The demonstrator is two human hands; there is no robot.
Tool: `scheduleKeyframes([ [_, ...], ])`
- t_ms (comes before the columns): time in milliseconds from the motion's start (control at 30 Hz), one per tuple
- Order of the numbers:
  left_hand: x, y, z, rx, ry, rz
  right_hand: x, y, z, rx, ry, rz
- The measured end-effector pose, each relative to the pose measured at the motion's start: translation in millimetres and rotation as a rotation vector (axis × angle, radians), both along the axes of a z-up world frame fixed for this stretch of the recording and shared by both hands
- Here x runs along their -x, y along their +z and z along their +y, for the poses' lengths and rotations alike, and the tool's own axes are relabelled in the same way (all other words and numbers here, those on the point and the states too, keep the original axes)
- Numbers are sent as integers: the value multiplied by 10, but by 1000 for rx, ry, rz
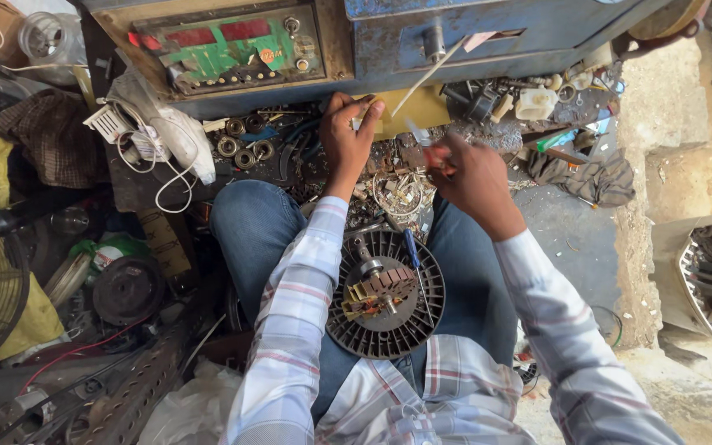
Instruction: The person disassembles and services a ceiling fan motor, using a screwdriver to remove components, cutting and placing insulation material, and handling copper wire within the motor assembly.
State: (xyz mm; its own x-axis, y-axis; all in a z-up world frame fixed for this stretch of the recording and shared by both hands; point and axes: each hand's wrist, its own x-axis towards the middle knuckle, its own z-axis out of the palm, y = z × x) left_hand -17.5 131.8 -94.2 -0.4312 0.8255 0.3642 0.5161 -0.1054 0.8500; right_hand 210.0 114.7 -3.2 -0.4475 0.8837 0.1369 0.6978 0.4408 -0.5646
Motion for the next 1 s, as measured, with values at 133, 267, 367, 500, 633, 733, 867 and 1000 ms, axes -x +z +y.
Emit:
scheduleKeyframes([
  [133,8,-6,22,-106,-20,23,143,37,10,3,103,66],
  [267,0,-22,-11,-114,-4,111,355,-153,93,6,54,-122],
  [367,-1,0,1,-96,32,147,396,-240,166,-80,27,-128],
  [500,21,-4,24,-55,83,257,381,-231,117,-8,-57,-72],
  [633,24,-104,-3,-176,-3,31,110,-343,-11,443,-98,317],
  [733,-11,-156,47,-265,-100,-221,75,-566,-53,686,-52,817],
  [867,-51,-233,59,-275,-191,-444,142,-785,40,961,0,824],
  [1000,14,-238,18,-300,-138,-545,-30,-765,-13,1115,170,888],
])
